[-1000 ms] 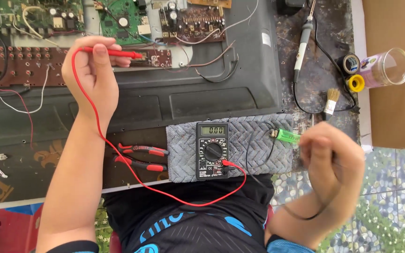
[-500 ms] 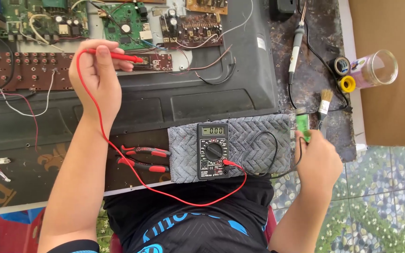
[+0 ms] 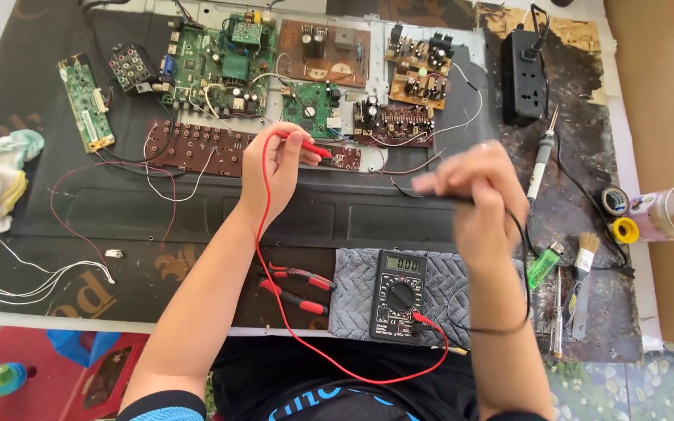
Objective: Testing various components on a television circuit board using a digital multimeter to diagnose faults.
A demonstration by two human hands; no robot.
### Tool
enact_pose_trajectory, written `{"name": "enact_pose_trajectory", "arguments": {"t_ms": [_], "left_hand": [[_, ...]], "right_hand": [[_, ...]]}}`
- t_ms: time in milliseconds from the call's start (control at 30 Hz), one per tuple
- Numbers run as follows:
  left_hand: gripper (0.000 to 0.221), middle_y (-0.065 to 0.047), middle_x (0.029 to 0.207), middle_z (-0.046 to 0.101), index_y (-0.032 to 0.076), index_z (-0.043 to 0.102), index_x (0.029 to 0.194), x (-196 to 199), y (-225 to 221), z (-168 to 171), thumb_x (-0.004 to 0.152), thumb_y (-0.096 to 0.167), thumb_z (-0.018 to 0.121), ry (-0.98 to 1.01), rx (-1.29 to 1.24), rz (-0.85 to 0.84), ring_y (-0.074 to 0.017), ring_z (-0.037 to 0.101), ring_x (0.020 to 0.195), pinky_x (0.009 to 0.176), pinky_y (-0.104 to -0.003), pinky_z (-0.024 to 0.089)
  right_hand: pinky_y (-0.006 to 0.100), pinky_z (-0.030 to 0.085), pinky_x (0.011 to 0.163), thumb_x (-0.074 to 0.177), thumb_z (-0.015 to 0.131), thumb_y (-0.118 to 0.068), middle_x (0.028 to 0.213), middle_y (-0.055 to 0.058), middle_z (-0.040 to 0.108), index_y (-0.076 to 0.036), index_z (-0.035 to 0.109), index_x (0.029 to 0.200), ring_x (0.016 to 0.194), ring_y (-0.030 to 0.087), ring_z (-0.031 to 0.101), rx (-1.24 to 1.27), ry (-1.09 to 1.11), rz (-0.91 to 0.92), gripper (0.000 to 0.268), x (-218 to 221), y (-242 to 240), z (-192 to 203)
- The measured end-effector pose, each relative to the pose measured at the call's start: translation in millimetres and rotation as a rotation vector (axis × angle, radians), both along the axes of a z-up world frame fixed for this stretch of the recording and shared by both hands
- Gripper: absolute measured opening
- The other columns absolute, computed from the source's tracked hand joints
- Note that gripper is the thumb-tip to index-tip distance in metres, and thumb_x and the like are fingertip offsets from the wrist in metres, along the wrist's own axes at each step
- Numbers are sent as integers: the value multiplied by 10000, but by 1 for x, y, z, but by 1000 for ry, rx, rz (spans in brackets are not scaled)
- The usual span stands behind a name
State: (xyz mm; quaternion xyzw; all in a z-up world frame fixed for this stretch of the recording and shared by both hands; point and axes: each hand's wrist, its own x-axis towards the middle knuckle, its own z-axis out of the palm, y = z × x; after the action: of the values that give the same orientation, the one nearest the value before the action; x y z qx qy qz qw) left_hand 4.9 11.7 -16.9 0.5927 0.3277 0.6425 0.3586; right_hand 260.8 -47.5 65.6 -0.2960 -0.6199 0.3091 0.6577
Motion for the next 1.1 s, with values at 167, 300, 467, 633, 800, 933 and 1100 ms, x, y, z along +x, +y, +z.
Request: {"name": "enact_pose_trajectory", "arguments": {"t_ms": [167, 300, 467, 633, 800, 933, 1100], "left_hand": [[225, -157, 950, 676, -22, 615, 1018, -1, 1, -2, 1103, 149, 497, 50, -26, -50, -261, 776, 774, 737, -357, 662], [232, -185, 965, 692, -33, 616, 1042, -2, 3, -8, 1098, 156, 495, 0, -124, -79, -288, 779, 799, 766, -386, 663], [233, -182, 957, 695, -29, 611, 1038, -3, 11, -2, 1102, 157, 487, -16, -134, -108, -274, 775, 799, 769, -380, 666], [229, -182, 967, 706, -29, 610, 1048, -5, 6, 0, 1105, 155, 486, -27, -158, -102, -268, 774, 812, 778, -375, 667], [268, -190, 982, 701, -22, 616, 1056, -7, 11, 2, 1115, 198, 474, -46, -183, -104, -247, 766, 820, 762, -366, 674], [285, -175, 984, 706, -6, 627, 1048, -5, 7, 5, 1115, 227, 478, -36, -198, -97, -233, 760, 822, 753, -355, 675], [291, -169, 969, 722, 7, 640, 1037, -6, 8, 11, 1111, 254, 505, 34, -205, -104, -201, 753, 805, 712, -296, 669]], "right_hand": [[408, 562, 594, 955, 438, -166, 658, 95, 371, -36, 447, 656, 614, 191, 438, 4, 308, 28, 326, -9, 90, -93], [272, 312, 410, 937, 415, -243, 477, 43, 320, -15, 536, 598, 425, 144, 350, -13, 150, -148, 426, -5, 83, -116], [267, 426, 457, 1069, 267, -335, 481, 56, 485, -75, 696, 695, 439, 156, 458, -115, -153, -265, 626, -7, 76, -112], [233, 470, 416, 1125, 221, -503, 527, 94, 553, -68, 738, 745, 451, 138, 522, -327, -131, -249, 775, -11, 68, -99], [249, 412, 427, 1093, 572, -273, 449, 66, 518, -31, 735, 751, 385, 147, 490, -282, -106, -167, 449, -8, 78, -97], [276, 460, 475, 931, 778, -13, 547, 78, 501, 7, 673, 803, 421, 166, 554, -371, 61, -100, 167, -8, 79, -96], [264, 556, 469, 1076, 611, -220, 536, -3, 471, -38, 568, 739, 410, 128, 569, -414, 351, -50, 386, -8, 77, -86]]}}
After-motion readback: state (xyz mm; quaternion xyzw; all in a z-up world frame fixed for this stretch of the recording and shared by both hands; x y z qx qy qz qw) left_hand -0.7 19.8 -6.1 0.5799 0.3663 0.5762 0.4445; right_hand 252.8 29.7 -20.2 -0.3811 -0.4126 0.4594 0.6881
